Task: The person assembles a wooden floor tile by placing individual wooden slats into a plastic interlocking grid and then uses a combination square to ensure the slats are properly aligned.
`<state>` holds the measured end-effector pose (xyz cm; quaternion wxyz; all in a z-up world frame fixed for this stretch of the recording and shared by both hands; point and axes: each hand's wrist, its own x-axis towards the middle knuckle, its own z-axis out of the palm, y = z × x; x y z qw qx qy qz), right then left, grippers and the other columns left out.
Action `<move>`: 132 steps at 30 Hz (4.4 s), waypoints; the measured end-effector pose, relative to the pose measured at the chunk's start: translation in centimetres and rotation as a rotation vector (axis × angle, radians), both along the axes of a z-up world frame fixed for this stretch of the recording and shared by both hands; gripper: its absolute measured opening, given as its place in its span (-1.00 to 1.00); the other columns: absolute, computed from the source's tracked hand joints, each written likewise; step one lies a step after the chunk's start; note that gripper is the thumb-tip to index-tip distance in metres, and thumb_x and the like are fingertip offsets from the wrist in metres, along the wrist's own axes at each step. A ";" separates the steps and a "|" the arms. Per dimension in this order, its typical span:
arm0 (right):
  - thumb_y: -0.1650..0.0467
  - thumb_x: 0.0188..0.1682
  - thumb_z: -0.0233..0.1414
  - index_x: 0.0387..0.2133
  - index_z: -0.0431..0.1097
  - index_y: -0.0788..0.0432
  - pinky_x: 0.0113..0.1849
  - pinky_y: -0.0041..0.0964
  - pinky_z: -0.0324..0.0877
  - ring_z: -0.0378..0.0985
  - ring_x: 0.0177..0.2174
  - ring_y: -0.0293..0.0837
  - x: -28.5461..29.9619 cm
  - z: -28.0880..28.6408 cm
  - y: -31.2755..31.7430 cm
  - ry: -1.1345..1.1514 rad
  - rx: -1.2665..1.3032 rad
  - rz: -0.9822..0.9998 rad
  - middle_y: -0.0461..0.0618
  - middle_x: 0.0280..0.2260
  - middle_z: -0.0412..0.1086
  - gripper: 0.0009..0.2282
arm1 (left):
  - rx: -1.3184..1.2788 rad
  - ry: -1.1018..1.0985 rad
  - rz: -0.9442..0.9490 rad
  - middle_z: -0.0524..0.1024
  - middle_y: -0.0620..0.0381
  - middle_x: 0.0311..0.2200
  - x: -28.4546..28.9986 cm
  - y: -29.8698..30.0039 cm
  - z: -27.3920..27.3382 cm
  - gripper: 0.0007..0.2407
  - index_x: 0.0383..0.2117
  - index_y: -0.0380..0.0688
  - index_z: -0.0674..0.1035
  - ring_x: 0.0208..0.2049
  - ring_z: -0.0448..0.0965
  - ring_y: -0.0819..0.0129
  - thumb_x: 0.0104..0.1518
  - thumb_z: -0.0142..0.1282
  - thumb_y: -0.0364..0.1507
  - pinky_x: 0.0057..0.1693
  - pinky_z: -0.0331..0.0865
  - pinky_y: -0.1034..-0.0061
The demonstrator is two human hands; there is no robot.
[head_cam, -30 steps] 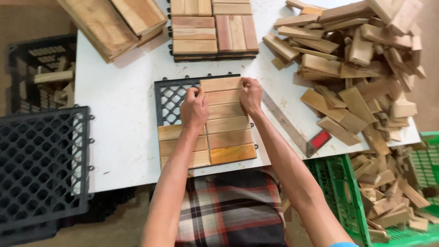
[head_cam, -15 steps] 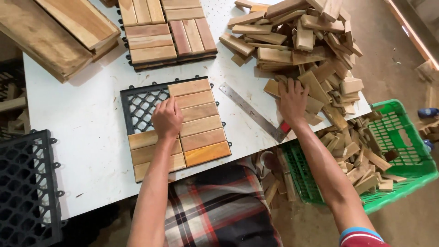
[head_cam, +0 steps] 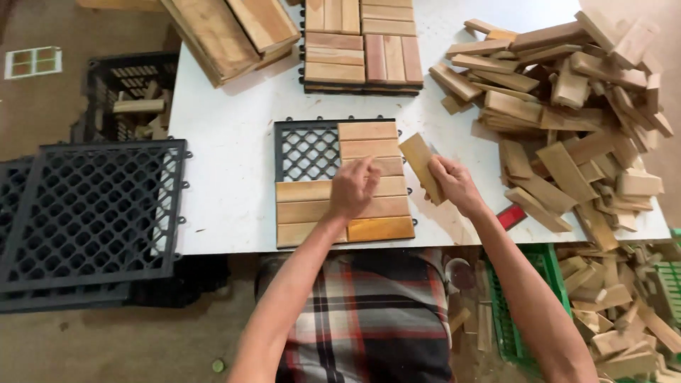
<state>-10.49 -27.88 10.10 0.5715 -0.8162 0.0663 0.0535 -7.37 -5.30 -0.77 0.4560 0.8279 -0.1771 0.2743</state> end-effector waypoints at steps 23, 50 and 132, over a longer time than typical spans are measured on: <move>0.31 -0.19 0.38 0.26 0.30 -0.03 0.05 -0.17 0.37 0.40 -0.04 -0.05 -1.0 -7.8 13.2 -0.331 -0.239 0.217 0.02 0.02 0.23 -0.32 | -0.981 0.721 -0.027 0.58 0.06 -0.18 -6.7 12.2 6.5 -0.78 -0.03 -0.03 0.64 -0.18 0.48 0.44 0.23 0.09 -0.39 0.01 0.45 0.52; 0.51 -0.02 0.27 0.17 0.14 0.26 -0.10 0.03 0.62 0.59 -0.10 0.08 -1.1 -4.4 17.3 -0.236 0.426 -0.100 0.19 -0.09 0.24 -0.47 | -1.057 0.952 -0.214 0.59 0.13 -0.35 -5.7 13.8 3.0 -0.60 -0.14 -0.17 0.57 -0.37 0.66 0.35 -0.15 0.45 -0.58 -0.37 0.67 0.41; 0.06 -0.18 0.34 0.34 0.16 0.10 0.15 0.23 -0.09 0.07 0.24 0.28 -4.4 -7.0 -14.6 -0.480 -1.319 -0.599 0.32 0.28 0.01 -0.17 | 0.669 0.347 0.126 0.19 0.07 0.41 -6.0 11.3 4.6 -0.47 0.32 0.13 0.37 0.45 0.02 -0.04 0.25 -0.15 0.00 0.44 -0.22 -0.05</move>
